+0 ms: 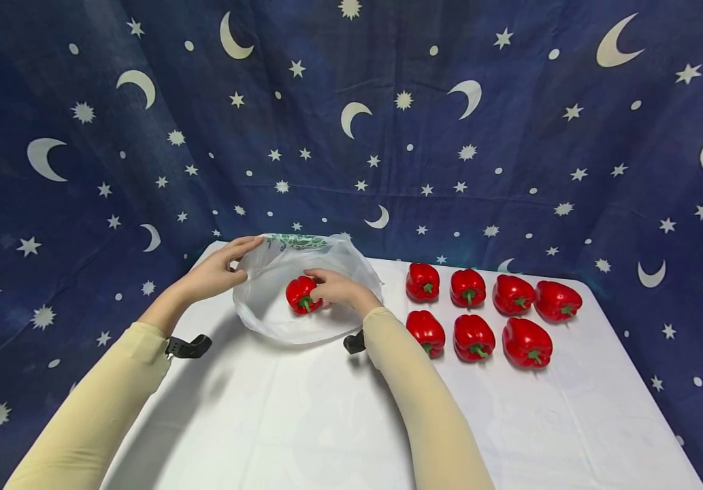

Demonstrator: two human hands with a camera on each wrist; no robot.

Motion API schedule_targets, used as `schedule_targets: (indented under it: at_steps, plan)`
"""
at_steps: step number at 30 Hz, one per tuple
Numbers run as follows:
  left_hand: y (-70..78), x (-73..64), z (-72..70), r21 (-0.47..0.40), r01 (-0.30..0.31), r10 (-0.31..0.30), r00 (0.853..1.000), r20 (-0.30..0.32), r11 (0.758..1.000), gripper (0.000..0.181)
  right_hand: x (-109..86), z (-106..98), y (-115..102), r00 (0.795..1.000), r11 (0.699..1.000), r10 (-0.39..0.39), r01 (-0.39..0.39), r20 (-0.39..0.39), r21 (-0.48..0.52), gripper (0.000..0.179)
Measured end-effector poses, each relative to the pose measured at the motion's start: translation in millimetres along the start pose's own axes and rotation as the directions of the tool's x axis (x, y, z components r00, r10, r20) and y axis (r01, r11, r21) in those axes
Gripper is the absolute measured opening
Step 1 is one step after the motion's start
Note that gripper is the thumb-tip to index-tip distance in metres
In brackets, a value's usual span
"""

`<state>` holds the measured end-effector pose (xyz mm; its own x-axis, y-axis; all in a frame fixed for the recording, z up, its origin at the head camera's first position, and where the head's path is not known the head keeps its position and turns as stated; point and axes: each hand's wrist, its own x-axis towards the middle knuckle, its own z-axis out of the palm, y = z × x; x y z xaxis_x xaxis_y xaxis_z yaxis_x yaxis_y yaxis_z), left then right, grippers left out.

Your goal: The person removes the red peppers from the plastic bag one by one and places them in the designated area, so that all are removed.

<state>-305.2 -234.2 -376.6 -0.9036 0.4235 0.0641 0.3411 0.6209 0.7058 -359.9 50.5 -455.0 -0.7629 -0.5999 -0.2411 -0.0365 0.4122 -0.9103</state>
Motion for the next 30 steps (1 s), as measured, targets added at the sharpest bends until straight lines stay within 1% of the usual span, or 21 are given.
schedule_targets:
  at_steps: [3, 5, 11, 16, 19, 22, 24, 26, 30]
  plan:
    - [1.4, 1.0, 0.7, 0.000, -0.004, 0.004, 1.000, 0.002, 1.000, 0.075, -2.4, 0.2, -0.3, 0.999, 0.998, 0.024, -0.022, -0.036, 0.060, 0.076]
    - [1.6, 1.2, 0.6, 0.003, -0.006, 0.006, 1.000, 0.003, 1.000, 0.075, -4.2, 2.4, -0.5, 0.996, 0.996, 0.038, -0.031, -0.078, 0.087, 0.072]
    - [1.2, 0.6, -0.8, 0.007, -0.003, 0.003, 1.000, 0.010, 1.000, 0.075, -6.4, 16.1, 1.0, 0.978, 0.996, 0.066, -0.051, -0.198, 0.077, 0.074]
    - [1.4, 0.2, -0.7, 0.009, 0.003, -0.004, 1.000, 0.006, 1.000, 0.076, -4.1, 24.7, 0.6, 0.962, 0.990, 0.079, -0.046, -0.261, 0.131, 0.059]
    - [1.1, 0.3, -0.1, 0.006, 0.000, 0.000, 1.000, 0.005, 1.000, 0.076, -2.6, 25.6, 0.6, 0.961, 0.988, 0.077, -0.038, -0.266, 0.147, 0.051]
    - [0.8, 0.3, 0.5, 0.012, 0.000, 0.000, 1.000, 0.000, 1.000, 0.076, -2.4, 25.2, 0.4, 0.966, 0.991, 0.065, -0.033, -0.250, 0.129, 0.049]
    - [0.7, 0.1, 0.7, 0.016, 0.000, 0.000, 1.000, -0.002, 1.000, 0.076, -3.8, 25.0, 0.0, 0.971, 0.994, 0.056, -0.033, -0.232, 0.103, 0.054]
    - [0.8, 0.3, 1.1, 0.017, -0.001, 0.001, 1.000, -0.003, 1.000, 0.076, -5.0, 25.1, 0.2, 0.976, 0.996, 0.050, -0.033, -0.212, 0.083, 0.063]
    - [0.7, -0.3, 1.0, 0.012, -0.003, 0.003, 1.000, -0.001, 1.000, 0.076, -5.4, 25.9, 2.6, 0.983, 0.996, 0.040, -0.025, -0.178, 0.084, 0.081]
